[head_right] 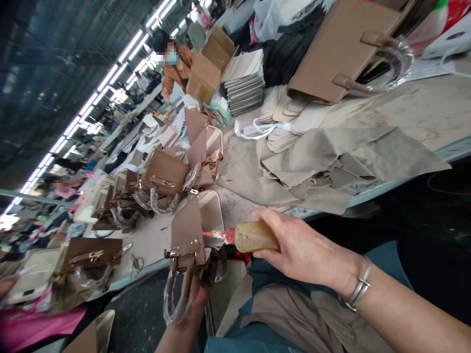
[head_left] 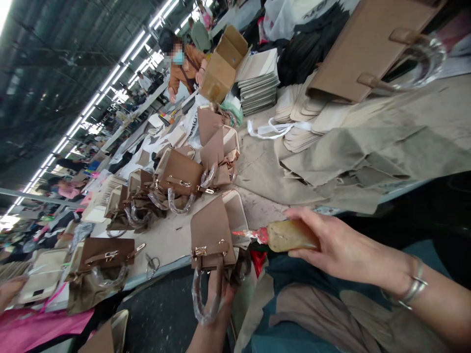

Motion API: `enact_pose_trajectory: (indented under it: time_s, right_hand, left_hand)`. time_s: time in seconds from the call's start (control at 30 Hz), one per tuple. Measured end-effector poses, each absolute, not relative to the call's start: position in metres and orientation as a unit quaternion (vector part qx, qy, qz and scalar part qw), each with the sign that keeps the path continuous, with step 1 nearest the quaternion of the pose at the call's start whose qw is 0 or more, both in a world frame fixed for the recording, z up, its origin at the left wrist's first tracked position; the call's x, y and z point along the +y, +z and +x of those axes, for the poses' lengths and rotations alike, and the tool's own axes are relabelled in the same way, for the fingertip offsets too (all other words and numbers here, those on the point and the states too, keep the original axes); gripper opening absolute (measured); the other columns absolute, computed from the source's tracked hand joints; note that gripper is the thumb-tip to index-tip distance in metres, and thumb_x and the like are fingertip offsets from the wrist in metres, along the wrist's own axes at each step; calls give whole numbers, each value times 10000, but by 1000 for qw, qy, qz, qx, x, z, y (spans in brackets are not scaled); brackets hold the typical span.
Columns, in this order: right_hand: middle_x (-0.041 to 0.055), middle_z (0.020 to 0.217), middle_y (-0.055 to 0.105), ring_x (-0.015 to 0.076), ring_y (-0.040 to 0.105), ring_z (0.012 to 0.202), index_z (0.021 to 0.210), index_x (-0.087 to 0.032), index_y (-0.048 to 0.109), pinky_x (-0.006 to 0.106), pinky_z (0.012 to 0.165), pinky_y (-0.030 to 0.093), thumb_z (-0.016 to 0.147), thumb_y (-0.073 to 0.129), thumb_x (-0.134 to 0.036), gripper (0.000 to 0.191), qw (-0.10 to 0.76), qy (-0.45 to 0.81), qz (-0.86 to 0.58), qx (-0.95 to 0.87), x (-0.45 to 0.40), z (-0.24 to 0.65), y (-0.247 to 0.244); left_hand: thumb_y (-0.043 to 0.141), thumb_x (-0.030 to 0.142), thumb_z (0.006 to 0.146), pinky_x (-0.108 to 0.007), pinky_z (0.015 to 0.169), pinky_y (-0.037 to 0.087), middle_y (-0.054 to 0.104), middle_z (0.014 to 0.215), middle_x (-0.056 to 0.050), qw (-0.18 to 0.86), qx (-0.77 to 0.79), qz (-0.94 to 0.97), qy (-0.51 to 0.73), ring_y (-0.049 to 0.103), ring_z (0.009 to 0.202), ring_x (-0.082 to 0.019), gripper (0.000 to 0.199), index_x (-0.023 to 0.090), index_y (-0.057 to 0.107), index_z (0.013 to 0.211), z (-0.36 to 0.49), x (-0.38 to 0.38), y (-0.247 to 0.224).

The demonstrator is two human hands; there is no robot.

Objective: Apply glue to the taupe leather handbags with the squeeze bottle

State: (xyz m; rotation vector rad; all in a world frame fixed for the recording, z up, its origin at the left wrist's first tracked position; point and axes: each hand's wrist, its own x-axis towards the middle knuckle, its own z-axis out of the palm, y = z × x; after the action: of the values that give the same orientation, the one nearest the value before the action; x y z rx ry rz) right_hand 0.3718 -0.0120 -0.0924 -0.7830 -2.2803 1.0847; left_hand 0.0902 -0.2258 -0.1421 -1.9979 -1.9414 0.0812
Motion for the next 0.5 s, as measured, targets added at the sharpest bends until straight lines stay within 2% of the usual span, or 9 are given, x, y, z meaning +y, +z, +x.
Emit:
enact_pose_trajectory:
  time_s: [0.07, 0.17, 0.2, 0.3, 0.4, 0.5]
  right_hand:
    - [30, 945, 625, 189, 634, 790, 1154, -221, 473, 286, 676, 529, 734, 707, -259, 482, 241, 413, -319, -818, -10, 374, -94]
    - [41, 1039, 600, 213, 615, 917, 1039, -234, 499, 325, 802, 524, 708, 694, -232, 385, 248, 439, -316, -804, -3, 380, -98]
    - [36, 1035, 601, 210, 616, 914, 1031, -241, 501, 317, 791, 530, 712, 672, -217, 363, 246, 468, -315, -788, -1, 382, -100]
    - [8, 914, 630, 187, 637, 760, 1054, -267, 492, 251, 585, 538, 720, 610, -193, 362, 238, 593, -304, -706, 2, 385, -105]
    - [18, 955, 659, 212, 657, 810, 1041, -279, 530, 253, 606, 552, 725, 626, -208, 338, 294, 663, -283, -628, 3, 385, -109]
    - [39, 1003, 677, 220, 676, 816, 1062, -290, 559, 270, 620, 563, 819, 570, -234, 249, 358, 688, -275, -568, 4, 382, -117]
  left_hand:
    - [511, 7, 832, -585, 1136, 130, 597, 1306, -80, 188, -679, -708, 50, 503, 1244, -285, 725, 376, 302, 1420, 92, -224, -139]
    - [503, -22, 823, -588, 1137, 136, 610, 1289, -84, 203, -670, -711, 67, 544, 1205, -278, 766, 376, 258, 1431, 95, -223, -135]
    - [507, -23, 823, -596, 1135, 135, 617, 1279, -81, 207, -666, -713, 69, 557, 1190, -277, 771, 383, 260, 1429, 96, -222, -134]
    - [552, 25, 835, -604, 1133, 153, 633, 1257, -82, 228, -658, -715, 61, 574, 1170, -277, 740, 392, 286, 1419, 97, -221, -134]
    - [574, 55, 839, -604, 1129, 179, 605, 1296, -78, 225, -664, -712, 46, 551, 1197, -283, 710, 412, 323, 1399, 96, -220, -136]
    - [561, 64, 849, -602, 1125, 188, 566, 1344, -77, 210, -675, -706, 35, 510, 1238, -291, 688, 400, 325, 1400, 97, -218, -139]
